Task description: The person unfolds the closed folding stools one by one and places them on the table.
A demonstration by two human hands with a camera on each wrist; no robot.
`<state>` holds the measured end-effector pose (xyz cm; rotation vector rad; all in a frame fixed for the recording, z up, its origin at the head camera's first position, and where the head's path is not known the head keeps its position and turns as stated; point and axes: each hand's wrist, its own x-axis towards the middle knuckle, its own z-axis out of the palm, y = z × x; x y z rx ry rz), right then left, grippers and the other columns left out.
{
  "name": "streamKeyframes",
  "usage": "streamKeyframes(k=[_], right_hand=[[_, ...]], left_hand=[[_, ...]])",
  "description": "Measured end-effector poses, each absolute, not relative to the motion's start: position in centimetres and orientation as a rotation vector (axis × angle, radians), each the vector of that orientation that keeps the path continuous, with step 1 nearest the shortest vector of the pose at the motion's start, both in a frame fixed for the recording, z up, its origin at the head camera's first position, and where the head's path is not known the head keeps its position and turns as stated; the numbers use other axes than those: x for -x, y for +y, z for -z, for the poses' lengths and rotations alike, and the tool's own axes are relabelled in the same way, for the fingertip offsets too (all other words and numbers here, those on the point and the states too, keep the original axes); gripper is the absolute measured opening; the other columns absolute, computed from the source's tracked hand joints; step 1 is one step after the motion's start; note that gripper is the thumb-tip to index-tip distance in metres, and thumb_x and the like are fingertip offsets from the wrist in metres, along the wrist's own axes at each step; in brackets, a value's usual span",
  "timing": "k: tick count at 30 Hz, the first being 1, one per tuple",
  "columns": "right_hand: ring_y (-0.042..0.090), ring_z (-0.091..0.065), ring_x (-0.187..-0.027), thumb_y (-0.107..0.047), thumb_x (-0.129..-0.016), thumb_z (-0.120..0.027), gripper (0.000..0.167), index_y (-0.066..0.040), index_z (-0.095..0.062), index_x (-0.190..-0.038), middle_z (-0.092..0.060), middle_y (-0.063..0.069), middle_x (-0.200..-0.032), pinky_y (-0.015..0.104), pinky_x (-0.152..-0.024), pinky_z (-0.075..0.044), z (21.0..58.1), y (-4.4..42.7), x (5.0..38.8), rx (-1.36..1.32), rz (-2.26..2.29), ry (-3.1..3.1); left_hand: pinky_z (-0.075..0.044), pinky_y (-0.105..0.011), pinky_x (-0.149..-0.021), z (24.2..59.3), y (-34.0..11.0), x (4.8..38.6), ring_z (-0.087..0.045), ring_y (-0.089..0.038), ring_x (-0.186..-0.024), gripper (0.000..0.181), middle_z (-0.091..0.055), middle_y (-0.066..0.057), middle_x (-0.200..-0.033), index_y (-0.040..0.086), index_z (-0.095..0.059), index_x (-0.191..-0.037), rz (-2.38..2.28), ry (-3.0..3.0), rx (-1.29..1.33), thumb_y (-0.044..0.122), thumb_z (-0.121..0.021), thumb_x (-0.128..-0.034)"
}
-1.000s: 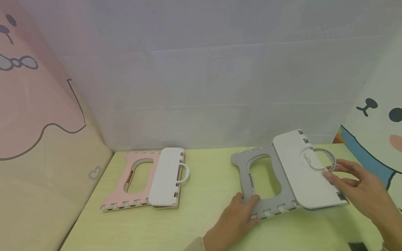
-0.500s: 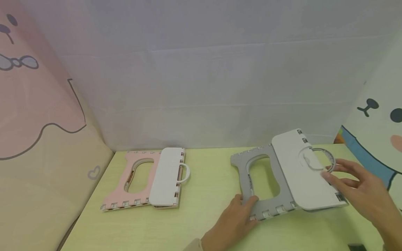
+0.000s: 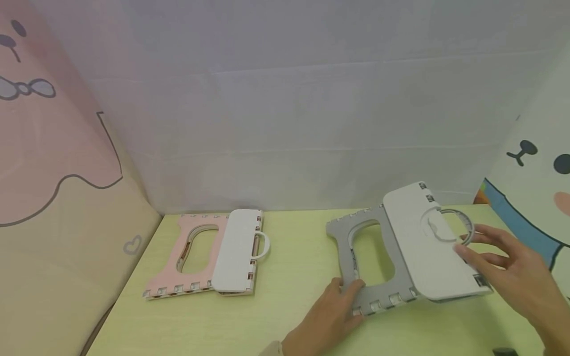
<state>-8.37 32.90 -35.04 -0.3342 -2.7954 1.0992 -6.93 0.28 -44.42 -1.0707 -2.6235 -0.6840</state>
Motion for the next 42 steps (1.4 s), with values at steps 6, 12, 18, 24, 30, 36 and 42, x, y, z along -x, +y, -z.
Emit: streamKeyframes(k=[6,12,18,24,30,36,42], right_hand=[[0.062,-0.055,-0.114,-0.039,-0.101,-0.066,0.079,0.006,-0.032,-0.155,-0.047,0.038,-0.137,0.008,-0.054,-0.043,34.9,32.4,8.2,0.328,-1.099,-2.786],[0.008,-0.069,-0.084,-0.039,-0.100,-0.068,0.078,0.003,-0.034,-0.156,-0.048,0.036,-0.137,0.007,-0.055,-0.044,34.7,32.1,8.0,0.315,-1.113,-2.760],[-0.028,-0.038,-0.078,-0.035,-0.100,-0.069,0.075,0.003,-0.035,-0.156,-0.048,0.034,-0.136,0.005,-0.057,-0.043,34.6,31.6,7.6,0.283,-1.147,-2.708],[-0.029,-0.037,-0.080,-0.033,-0.100,-0.069,0.072,0.000,-0.037,-0.155,-0.049,0.030,-0.135,0.004,-0.057,-0.042,34.5,31.2,7.4,0.272,-1.144,-2.689],[-0.028,-0.037,-0.083,-0.032,-0.100,-0.070,0.073,-0.001,-0.036,-0.157,-0.049,0.032,-0.137,0.002,-0.059,-0.041,34.4,30.9,7.1,0.259,-1.157,-2.661],[-0.028,-0.040,-0.084,-0.030,-0.099,-0.071,0.071,-0.005,-0.038,-0.157,-0.052,0.024,-0.134,0.002,-0.061,-0.043,34.5,30.8,6.9,0.258,-1.155,-2.617],[-0.023,-0.045,-0.086,-0.029,-0.100,-0.070,0.067,-0.012,-0.040,-0.158,-0.053,0.021,-0.136,-0.001,-0.065,-0.042,35.2,31.2,7.1,0.274,-1.140,-2.597]], left_hand=[[-0.047,-0.014,-0.072,44.2,0.0,6.9,-0.050,-0.003,-0.085,0.059,-0.059,-0.008,-0.110,0.014,-0.050,-0.141,0.726,-2.680,1.087,0.029,-0.080,-0.0917],[-0.048,-0.013,-0.073,44.0,-0.3,6.7,-0.051,-0.003,-0.086,0.059,-0.059,-0.008,-0.109,0.014,-0.050,-0.140,0.755,-2.677,1.086,0.028,-0.080,-0.0911],[-0.046,-0.011,-0.073,44.1,-0.5,6.7,-0.049,-0.002,-0.086,0.060,-0.057,-0.007,-0.108,0.013,-0.048,-0.140,0.801,-2.639,1.125,0.028,-0.080,-0.0912],[-0.048,-0.013,-0.077,43.9,-0.6,6.8,-0.052,-0.004,-0.089,0.059,-0.058,-0.009,-0.110,0.012,-0.047,-0.140,0.837,-2.636,1.151,0.028,-0.078,-0.0923],[-0.049,-0.014,-0.078,44.1,-0.6,6.8,-0.055,-0.005,-0.091,0.060,-0.059,-0.010,-0.112,0.012,-0.047,-0.140,0.859,-2.638,1.163,0.029,-0.079,-0.0917],[-0.049,-0.013,-0.078,44.1,-0.4,6.8,-0.057,-0.005,-0.092,0.061,-0.060,-0.010,-0.112,0.012,-0.047,-0.141,0.871,-2.633,1.168,0.028,-0.079,-0.0917],[-0.051,-0.014,-0.078,44.1,-0.2,6.8,-0.058,-0.006,-0.092,0.061,-0.060,-0.010,-0.113,0.012,-0.046,-0.141,0.869,-2.665,1.158,0.028,-0.078,-0.0922]])
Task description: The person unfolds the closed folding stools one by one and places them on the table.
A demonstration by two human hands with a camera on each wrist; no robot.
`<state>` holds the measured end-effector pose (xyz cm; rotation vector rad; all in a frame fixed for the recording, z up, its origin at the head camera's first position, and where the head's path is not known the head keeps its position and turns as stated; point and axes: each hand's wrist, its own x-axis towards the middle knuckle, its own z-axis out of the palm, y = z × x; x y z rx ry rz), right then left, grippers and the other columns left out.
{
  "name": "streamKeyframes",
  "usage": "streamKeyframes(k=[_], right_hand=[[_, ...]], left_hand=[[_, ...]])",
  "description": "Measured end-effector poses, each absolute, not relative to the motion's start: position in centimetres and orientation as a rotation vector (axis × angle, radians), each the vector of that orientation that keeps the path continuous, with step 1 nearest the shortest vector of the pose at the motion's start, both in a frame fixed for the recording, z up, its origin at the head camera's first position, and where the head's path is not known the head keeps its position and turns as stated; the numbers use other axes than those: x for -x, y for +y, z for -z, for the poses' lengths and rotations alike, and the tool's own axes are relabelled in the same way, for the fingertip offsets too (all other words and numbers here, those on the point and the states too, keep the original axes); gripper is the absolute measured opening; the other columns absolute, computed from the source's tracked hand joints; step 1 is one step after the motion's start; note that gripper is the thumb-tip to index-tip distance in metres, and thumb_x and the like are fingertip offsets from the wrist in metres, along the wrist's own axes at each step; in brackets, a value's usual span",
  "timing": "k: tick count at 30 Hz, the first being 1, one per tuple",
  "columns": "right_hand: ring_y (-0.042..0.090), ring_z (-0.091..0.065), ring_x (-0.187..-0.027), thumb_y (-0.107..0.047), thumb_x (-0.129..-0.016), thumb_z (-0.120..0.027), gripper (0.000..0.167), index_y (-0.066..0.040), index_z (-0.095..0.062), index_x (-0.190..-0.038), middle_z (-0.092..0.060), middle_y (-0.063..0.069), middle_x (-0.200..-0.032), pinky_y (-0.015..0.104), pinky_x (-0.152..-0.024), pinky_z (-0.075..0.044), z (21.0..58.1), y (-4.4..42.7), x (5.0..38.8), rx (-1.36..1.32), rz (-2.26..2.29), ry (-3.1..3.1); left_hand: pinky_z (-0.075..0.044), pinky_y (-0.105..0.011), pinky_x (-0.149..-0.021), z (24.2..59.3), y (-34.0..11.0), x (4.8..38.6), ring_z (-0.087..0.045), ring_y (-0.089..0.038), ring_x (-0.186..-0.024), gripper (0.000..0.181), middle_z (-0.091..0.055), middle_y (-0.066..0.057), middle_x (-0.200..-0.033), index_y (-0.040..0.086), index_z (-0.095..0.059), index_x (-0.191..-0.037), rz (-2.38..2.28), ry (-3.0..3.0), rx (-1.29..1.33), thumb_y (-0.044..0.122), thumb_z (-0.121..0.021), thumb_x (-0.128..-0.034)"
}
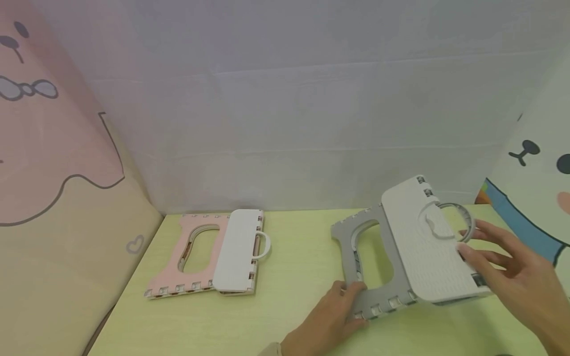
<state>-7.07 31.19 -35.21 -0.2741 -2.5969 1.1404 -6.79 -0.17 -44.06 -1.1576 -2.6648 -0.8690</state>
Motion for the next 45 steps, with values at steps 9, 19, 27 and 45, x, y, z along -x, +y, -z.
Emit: streamKeyframes(k=[9,19,27,45], right_hand=[[-0.024,-0.050,-0.093,-0.016,-0.102,-0.067,0.061,-0.011,-0.041,-0.157,-0.047,-0.026,-0.131,0.001,-0.070,-0.045,34.4,30.5,6.4,0.139,-1.250,-2.538],[-0.022,-0.046,-0.095,-0.023,-0.102,-0.066,0.065,-0.018,-0.037,-0.160,-0.048,0.001,-0.148,0.000,-0.070,-0.044,34.6,30.7,6.4,0.167,-1.215,-2.587],[-0.019,-0.052,-0.099,-0.012,-0.101,-0.068,0.063,-0.019,-0.042,-0.158,-0.048,-0.020,-0.137,0.002,-0.071,-0.046,34.2,30.3,6.1,0.082,-1.272,-2.501],[-0.015,-0.049,-0.101,-0.012,-0.100,-0.068,0.064,-0.021,-0.042,-0.158,-0.049,-0.020,-0.135,0.000,-0.073,-0.044,33.8,29.4,5.7,0.066,-1.227,-2.503]], left_hand=[[-0.051,-0.014,-0.079,43.9,-0.1,6.7,-0.056,-0.005,-0.093,0.059,-0.059,-0.009,-0.113,0.014,-0.045,-0.142,0.901,-2.694,1.148,0.028,-0.077,-0.0940],[-0.050,-0.014,-0.080,44.2,0.1,6.8,-0.057,-0.006,-0.094,0.062,-0.059,-0.010,-0.114,0.013,-0.044,-0.143,0.889,-2.663,1.176,0.028,-0.077,-0.0935],[-0.049,-0.013,-0.079,44.1,0.1,6.8,-0.056,-0.005,-0.094,0.060,-0.058,-0.010,-0.116,0.013,-0.044,-0.145,0.939,-2.684,1.188,0.028,-0.074,-0.0956],[-0.050,-0.015,-0.079,43.8,0.6,6.7,-0.055,-0.004,-0.096,0.056,-0.057,-0.008,-0.118,0.017,-0.043,-0.144,1.002,-2.809,1.127,0.031,-0.072,-0.0975]])
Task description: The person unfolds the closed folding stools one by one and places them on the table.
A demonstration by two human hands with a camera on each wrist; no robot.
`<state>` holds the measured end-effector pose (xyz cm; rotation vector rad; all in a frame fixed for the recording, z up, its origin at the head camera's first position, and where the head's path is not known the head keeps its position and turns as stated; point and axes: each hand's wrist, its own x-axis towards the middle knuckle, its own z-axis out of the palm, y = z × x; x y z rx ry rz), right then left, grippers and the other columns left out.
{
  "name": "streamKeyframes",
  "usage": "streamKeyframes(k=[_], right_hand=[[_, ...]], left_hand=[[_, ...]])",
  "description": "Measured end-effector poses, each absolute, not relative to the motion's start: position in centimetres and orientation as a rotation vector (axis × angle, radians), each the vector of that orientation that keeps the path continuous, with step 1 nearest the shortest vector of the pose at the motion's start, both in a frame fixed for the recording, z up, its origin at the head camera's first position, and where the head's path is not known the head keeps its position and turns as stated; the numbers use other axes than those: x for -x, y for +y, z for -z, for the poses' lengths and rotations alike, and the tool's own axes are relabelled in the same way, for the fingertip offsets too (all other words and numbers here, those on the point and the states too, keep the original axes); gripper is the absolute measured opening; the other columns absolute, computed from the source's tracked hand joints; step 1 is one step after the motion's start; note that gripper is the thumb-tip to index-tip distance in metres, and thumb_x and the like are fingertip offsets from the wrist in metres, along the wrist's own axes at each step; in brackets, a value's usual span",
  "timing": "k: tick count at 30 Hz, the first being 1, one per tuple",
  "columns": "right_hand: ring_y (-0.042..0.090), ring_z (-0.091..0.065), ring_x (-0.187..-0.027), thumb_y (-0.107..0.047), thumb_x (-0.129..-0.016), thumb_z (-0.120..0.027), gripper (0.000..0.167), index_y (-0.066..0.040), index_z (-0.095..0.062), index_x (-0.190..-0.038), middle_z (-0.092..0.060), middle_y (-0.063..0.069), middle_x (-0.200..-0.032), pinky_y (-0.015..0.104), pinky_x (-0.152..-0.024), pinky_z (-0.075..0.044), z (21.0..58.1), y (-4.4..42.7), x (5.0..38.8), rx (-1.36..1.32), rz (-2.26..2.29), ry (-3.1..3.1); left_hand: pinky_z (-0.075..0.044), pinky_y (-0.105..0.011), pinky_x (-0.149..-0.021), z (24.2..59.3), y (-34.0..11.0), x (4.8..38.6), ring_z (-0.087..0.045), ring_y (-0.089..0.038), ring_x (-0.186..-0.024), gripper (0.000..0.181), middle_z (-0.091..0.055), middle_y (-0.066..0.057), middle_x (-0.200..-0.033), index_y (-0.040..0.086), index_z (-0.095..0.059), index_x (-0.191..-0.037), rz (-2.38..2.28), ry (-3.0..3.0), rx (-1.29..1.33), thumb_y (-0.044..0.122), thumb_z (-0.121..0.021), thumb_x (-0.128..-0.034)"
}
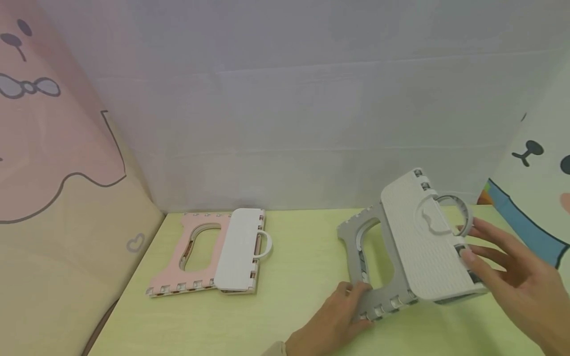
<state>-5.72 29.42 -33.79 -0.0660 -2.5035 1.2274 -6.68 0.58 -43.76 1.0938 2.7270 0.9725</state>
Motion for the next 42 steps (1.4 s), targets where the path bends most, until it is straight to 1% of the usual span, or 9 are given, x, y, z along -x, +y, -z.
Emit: streamKeyframes(k=[2,8,13,20,23,26,32,38,42], right_hand=[[-0.014,-0.050,-0.102,-0.012,-0.099,-0.069,0.064,-0.021,-0.043,-0.157,-0.050,-0.020,-0.135,0.001,-0.074,-0.044,33.6,29.3,5.7,0.055,-1.229,-2.496],[-0.014,-0.048,-0.104,-0.012,-0.099,-0.070,0.064,-0.021,-0.043,-0.157,-0.052,-0.005,-0.145,0.000,-0.075,-0.044,33.2,28.9,5.8,0.039,-1.216,-2.504],[-0.014,-0.047,-0.104,-0.011,-0.100,-0.069,0.064,-0.019,-0.043,-0.157,-0.052,-0.014,-0.139,-0.001,-0.076,-0.043,32.9,28.7,5.9,0.030,-1.217,-2.499],[-0.015,-0.045,-0.107,-0.014,-0.101,-0.068,0.064,-0.023,-0.040,-0.158,-0.052,0.000,-0.145,-0.002,-0.076,-0.041,33.2,28.8,6.2,0.029,-1.192,-2.514],[-0.014,-0.046,-0.108,-0.011,-0.100,-0.068,0.064,-0.022,-0.042,-0.157,-0.053,-0.009,-0.142,-0.001,-0.077,-0.041,33.1,28.8,6.2,0.005,-1.195,-2.494],[-0.014,-0.047,-0.108,-0.010,-0.100,-0.069,0.065,-0.022,-0.042,-0.157,-0.053,-0.013,-0.140,-0.001,-0.078,-0.041,33.0,28.7,6.2,-0.012,-1.191,-2.482],[-0.013,-0.047,-0.109,-0.012,-0.100,-0.068,0.064,-0.024,-0.041,-0.158,-0.052,-0.013,-0.138,-0.001,-0.078,-0.042,32.8,28.3,6.2,-0.012,-1.182,-2.494],[-0.011,-0.046,-0.110,-0.015,-0.101,-0.068,0.062,-0.024,-0.043,-0.157,-0.051,-0.016,-0.138,-0.001,-0.077,-0.041,32.5,27.8,6.2,0.002,-1.198,-2.513],[-0.007,-0.049,-0.113,-0.011,-0.100,-0.068,0.060,-0.022,-0.046,-0.155,-0.053,-0.016,-0.139,0.001,-0.079,-0.044,32.1,27.5,6.1,-0.049,-1.243,-2.499]], left_hand=[[-0.050,-0.014,-0.079,43.8,0.6,6.7,-0.055,-0.004,-0.096,0.057,-0.058,-0.008,-0.118,0.016,-0.043,-0.143,-0.987,2.728,-1.117,0.030,-0.072,-0.0971],[-0.050,-0.014,-0.081,43.7,0.6,6.8,-0.057,-0.006,-0.099,0.056,-0.058,-0.010,-0.117,0.012,-0.043,-0.140,-1.039,2.731,-1.188,0.025,-0.076,-0.0951],[-0.051,-0.015,-0.082,43.6,0.8,6.8,-0.058,-0.008,-0.101,0.057,-0.058,-0.011,-0.119,0.013,-0.042,-0.140,-1.046,2.712,-1.162,0.024,-0.076,-0.0952],[-0.051,-0.017,-0.084,43.7,0.8,6.9,-0.058,-0.009,-0.104,0.056,-0.057,-0.011,-0.120,0.014,-0.040,-0.140,-1.056,2.686,-1.139,0.025,-0.074,-0.0965],[-0.050,-0.016,-0.084,43.7,0.9,7.0,-0.057,-0.008,-0.103,0.055,-0.056,-0.009,-0.120,0.014,-0.040,-0.140,-1.065,2.676,-1.142,0.026,-0.073,-0.0972],[-0.050,-0.016,-0.084,43.7,1.0,7.0,-0.057,-0.007,-0.103,0.055,-0.056,-0.009,-0.119,0.014,-0.040,-0.139,-1.067,2.677,-1.149,0.026,-0.074,-0.0971],[-0.052,-0.017,-0.085,43.7,1.1,7.0,-0.059,-0.011,-0.106,0.054,-0.058,-0.011,-0.119,0.012,-0.041,-0.137,-1.076,2.688,-1.158,0.024,-0.075,-0.0959],[-0.051,-0.015,-0.084,43.8,1.3,7.1,-0.059,-0.008,-0.104,0.054,-0.057,-0.010,-0.119,0.014,-0.042,-0.136,-1.066,2.690,-1.130,0.025,-0.075,-0.0957],[-0.051,-0.016,-0.084,43.9,1.4,7.2,-0.058,-0.008,-0.104,0.054,-0.056,-0.009,-0.120,0.015,-0.041,-0.136,-1.056,2.672,-1.110,0.026,-0.075,-0.0961]])
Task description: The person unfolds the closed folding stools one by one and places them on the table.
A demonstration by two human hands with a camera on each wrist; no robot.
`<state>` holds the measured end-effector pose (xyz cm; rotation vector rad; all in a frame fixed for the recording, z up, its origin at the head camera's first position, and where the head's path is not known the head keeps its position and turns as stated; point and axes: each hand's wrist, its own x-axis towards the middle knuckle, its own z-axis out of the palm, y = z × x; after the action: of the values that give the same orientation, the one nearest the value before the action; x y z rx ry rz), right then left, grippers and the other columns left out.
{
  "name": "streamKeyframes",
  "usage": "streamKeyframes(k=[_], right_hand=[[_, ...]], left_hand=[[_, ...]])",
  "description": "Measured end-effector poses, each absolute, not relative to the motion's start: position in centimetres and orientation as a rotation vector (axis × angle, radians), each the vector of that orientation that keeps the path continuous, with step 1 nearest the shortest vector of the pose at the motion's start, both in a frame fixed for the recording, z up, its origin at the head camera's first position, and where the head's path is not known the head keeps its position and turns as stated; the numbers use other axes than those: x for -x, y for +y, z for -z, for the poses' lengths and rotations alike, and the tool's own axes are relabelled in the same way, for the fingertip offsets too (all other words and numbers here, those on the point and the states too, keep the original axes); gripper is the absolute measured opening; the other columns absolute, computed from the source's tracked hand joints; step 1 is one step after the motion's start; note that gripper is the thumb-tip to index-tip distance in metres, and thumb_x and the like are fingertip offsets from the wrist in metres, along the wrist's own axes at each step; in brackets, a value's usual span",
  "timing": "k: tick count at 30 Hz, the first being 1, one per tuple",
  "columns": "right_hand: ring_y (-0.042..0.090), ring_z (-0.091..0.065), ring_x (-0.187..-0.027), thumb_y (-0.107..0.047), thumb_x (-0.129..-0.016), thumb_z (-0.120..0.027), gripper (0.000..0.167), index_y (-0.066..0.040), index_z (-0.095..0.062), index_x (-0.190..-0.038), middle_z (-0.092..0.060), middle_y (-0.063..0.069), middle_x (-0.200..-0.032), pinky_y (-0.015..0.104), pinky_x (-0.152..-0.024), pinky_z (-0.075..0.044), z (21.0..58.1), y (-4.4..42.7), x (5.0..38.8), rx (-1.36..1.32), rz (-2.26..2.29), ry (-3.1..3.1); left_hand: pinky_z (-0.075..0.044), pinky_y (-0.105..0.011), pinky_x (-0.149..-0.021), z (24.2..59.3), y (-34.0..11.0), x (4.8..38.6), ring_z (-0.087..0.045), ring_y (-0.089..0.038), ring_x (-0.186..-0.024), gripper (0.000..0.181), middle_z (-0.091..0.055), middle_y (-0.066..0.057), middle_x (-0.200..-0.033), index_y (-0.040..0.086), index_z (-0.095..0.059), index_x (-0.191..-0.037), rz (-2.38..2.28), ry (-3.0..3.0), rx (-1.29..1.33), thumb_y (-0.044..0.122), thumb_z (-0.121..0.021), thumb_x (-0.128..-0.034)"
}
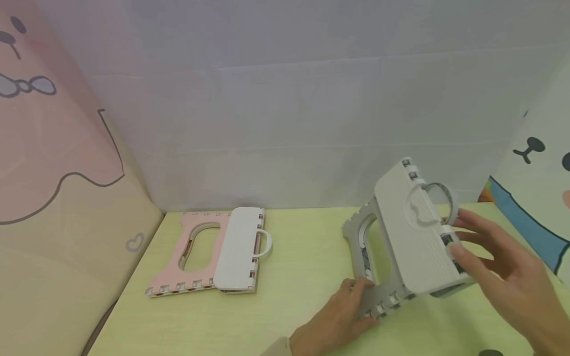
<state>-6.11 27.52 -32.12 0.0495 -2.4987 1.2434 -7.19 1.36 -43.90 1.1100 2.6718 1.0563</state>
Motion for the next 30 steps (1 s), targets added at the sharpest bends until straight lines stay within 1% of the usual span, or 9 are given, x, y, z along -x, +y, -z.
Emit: streamKeyframes(k=[5,9,19,27,30], right_hand=[[-0.001,-0.052,-0.115,-0.006,-0.099,-0.069,0.060,-0.020,-0.049,-0.153,-0.056,-0.015,-0.139,0.003,-0.080,-0.046,31.7,27.3,6.0,-0.112,-1.292,-2.473],[-0.002,-0.051,-0.116,-0.007,-0.098,-0.069,0.061,-0.021,-0.048,-0.153,-0.056,-0.017,-0.138,0.004,-0.080,-0.045,31.6,27.1,6.0,-0.113,-1.305,-2.481],[0.006,-0.053,-0.120,0.007,-0.096,-0.066,0.062,-0.013,-0.050,-0.152,-0.057,-0.006,-0.142,0.007,-0.088,-0.046,31.1,26.2,6.1,-0.252,-1.367,-2.408],[0.005,-0.051,-0.120,0.003,-0.096,-0.068,0.063,-0.017,-0.049,-0.153,-0.056,-0.007,-0.142,0.006,-0.088,-0.044,31.0,25.7,6.1,-0.251,-1.348,-2.428],[0.007,-0.052,-0.120,0.005,-0.096,-0.067,0.063,-0.015,-0.049,-0.152,-0.057,-0.005,-0.142,0.007,-0.088,-0.045,30.9,25.4,6.1,-0.272,-1.361,-2.410]], left_hand=[[-0.050,-0.015,-0.083,43.9,1.4,7.2,-0.058,-0.007,-0.105,0.054,-0.056,-0.008,-0.120,0.014,-0.041,-0.137,-1.068,2.649,-1.114,0.025,-0.075,-0.0961],[-0.049,-0.013,-0.083,43.8,1.4,7.3,-0.057,-0.007,-0.105,0.054,-0.057,-0.008,-0.119,0.013,-0.041,-0.137,-1.087,2.640,-1.152,0.024,-0.075,-0.0959],[-0.049,-0.013,-0.086,43.9,1.5,7.4,-0.057,-0.009,-0.108,0.056,-0.057,-0.008,-0.118,0.011,-0.040,-0.136,-1.092,2.661,-1.230,0.021,-0.076,-0.0948],[-0.048,-0.013,-0.088,44.2,1.6,7.6,-0.058,-0.009,-0.109,0.060,-0.060,-0.009,-0.119,0.010,-0.040,-0.138,-1.068,2.678,-1.237,0.023,-0.078,-0.0936],[-0.048,-0.014,-0.091,44.2,1.6,7.7,-0.059,-0.010,-0.112,0.060,-0.061,-0.009,-0.121,0.010,-0.040,-0.138,-1.069,2.671,-1.237,0.022,-0.078,-0.0931]])
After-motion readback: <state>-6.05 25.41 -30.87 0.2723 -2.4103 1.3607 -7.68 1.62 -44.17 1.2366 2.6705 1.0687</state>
